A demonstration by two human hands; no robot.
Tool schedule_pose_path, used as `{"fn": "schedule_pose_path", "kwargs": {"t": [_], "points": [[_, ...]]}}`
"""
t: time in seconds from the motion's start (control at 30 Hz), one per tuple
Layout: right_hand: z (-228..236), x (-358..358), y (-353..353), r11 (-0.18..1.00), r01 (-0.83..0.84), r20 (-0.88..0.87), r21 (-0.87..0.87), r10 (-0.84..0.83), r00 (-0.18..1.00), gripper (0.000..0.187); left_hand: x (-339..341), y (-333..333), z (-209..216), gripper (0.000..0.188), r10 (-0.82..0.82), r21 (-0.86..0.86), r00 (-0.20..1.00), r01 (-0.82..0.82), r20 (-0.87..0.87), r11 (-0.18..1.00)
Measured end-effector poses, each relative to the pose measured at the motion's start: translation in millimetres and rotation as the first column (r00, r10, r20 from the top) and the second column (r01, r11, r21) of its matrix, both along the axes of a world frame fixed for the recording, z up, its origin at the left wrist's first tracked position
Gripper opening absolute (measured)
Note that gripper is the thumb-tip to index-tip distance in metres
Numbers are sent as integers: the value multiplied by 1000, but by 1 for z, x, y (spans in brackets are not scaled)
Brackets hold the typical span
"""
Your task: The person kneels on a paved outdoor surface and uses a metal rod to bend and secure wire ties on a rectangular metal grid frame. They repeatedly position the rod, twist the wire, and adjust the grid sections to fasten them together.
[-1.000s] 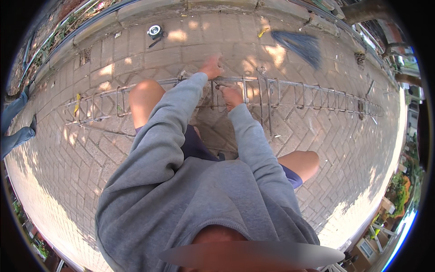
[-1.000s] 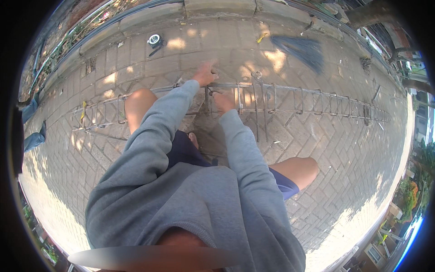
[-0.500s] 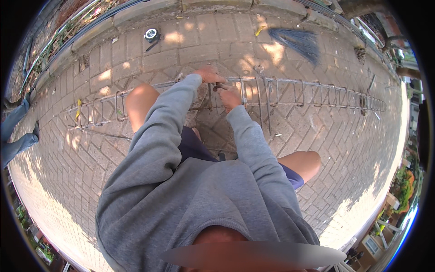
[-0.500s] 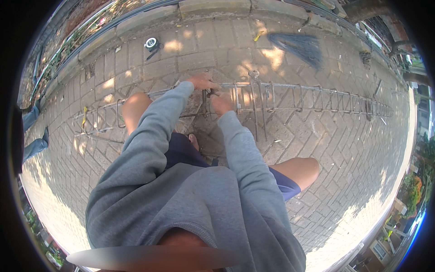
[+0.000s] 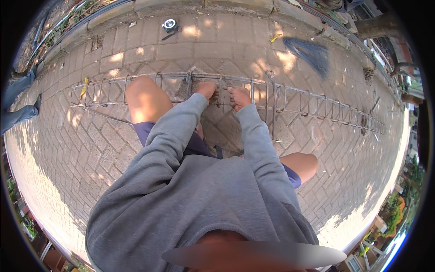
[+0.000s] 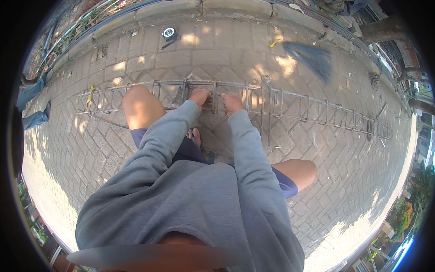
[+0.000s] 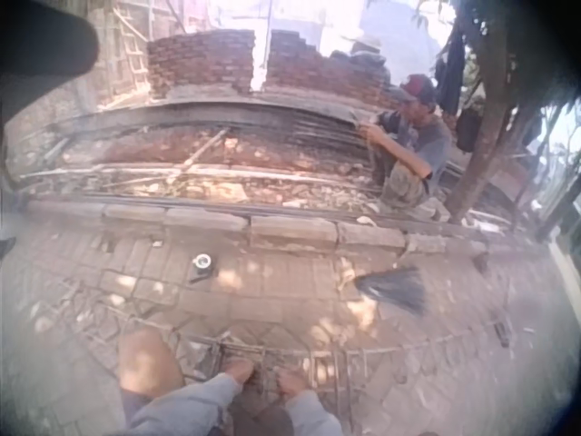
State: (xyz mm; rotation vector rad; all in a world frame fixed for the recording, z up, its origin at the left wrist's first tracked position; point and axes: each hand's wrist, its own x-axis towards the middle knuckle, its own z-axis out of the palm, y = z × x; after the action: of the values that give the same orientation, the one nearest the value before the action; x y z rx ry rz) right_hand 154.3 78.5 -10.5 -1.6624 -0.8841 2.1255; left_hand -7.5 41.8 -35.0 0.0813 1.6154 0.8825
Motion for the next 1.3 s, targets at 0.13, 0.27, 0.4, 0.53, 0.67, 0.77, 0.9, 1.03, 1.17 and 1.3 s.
{"fn": "schedule_pose_path", "kwargs": {"t": [0.13, 0.27, 0.4, 0.53, 0.67, 0.77, 0.9, 1.03, 1.17, 1.3], "points": [[-3, 5, 2, 997, -8, -45, -80, 4, 999, 23, 2, 6, -22, 29, -62, 256, 899, -57, 434, 965], [-18, 7, 3, 1000, -10, -13, 0, 10, 1000, 24, -3, 8, -36, 30, -149, 206, 884, 62, 442, 977], [-24, 6, 9, 893, -199, 249, 404, 102, 963, 26, -17, 8, -42, 34, -366, 134, 929, 371, -62, 919], [-7, 11, 18, 609, -619, 686, 496, 163, 709, 31, -23, -1, -36, 38, -342, 116, 839, 424, -424, 898], [22, 18, 25, 559, -690, 757, 460, 159, 634, 35, -23, -6, -14, 38, -320, 87, 882, 370, -345, 925], [44, 23, 42, 549, -696, 735, 463, 201, 648, 36, -25, 0, 10, 30, -411, 81, 840, 465, -355, 881], [59, 11, 70, 400, -781, 754, 480, 267, 600, 32, -26, 16, 35, 22, -534, -180, 186, 809, -825, 560], [63, -3, 71, 238, -819, 804, 522, 183, 566, 28, -33, 37, 46, 25, -442, -218, 21, 849, -897, 481], [65, -9, 65, 228, -789, 771, 570, 184, 610, 23, -29, 49, 44, 32, -288, 132, 444, 704, -848, 698], [68, -17, 64, 144, -830, 804, 539, 205, 558, 18, -17, 39, 35, 37, -182, 335, 703, 529, -687, 779]]}}
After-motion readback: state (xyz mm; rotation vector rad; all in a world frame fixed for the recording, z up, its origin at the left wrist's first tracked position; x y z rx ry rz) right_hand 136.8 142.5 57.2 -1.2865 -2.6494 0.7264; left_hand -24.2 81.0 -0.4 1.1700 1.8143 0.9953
